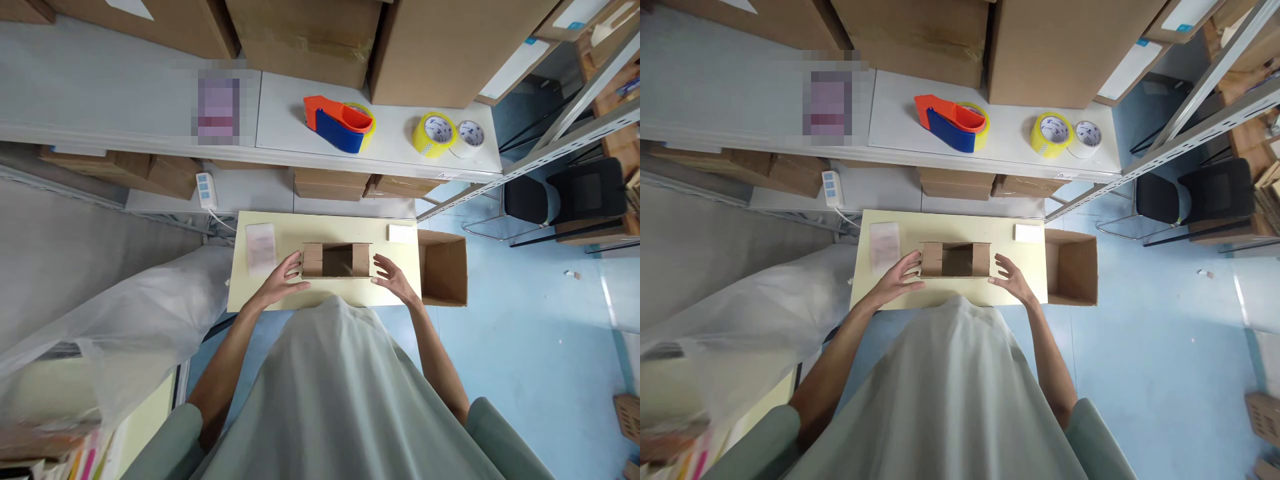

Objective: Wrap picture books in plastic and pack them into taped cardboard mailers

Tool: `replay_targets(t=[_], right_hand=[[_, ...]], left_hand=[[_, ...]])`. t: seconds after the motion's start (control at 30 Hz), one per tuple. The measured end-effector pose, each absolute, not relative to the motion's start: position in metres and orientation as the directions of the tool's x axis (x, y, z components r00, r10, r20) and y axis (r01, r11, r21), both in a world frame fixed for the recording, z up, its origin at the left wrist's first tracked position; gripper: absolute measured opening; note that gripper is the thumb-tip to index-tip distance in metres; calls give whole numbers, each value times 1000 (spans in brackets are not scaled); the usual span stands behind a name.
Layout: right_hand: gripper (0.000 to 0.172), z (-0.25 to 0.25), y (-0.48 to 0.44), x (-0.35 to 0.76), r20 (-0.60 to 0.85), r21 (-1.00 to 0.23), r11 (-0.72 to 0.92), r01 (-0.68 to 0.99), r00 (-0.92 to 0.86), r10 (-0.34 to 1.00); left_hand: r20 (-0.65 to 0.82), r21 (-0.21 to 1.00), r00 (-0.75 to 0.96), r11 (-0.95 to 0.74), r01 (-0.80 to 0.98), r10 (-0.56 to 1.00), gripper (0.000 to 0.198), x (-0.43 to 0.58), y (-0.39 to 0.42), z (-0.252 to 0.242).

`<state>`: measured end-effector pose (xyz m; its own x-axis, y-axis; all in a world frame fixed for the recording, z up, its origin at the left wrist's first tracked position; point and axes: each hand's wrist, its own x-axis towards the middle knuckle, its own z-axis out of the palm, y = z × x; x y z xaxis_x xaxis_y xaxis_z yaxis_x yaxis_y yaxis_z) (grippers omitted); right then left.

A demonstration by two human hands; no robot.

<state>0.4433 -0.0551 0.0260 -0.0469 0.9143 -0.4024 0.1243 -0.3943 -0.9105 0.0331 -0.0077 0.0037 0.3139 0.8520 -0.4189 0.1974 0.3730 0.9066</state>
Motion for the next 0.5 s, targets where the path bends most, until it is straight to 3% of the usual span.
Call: replay_targets(t=[0.33, 0.5], right_hand=[[76, 8, -21, 428, -404, -897, -411, 164, 76, 912], [83, 1, -12, 429, -395, -884, -408, 230, 102, 913]], left_hand=[[-230, 915, 96, 182, 360, 968, 103, 60, 16, -5], [-97, 869, 149, 11, 495, 984, 57, 65, 21, 3]])
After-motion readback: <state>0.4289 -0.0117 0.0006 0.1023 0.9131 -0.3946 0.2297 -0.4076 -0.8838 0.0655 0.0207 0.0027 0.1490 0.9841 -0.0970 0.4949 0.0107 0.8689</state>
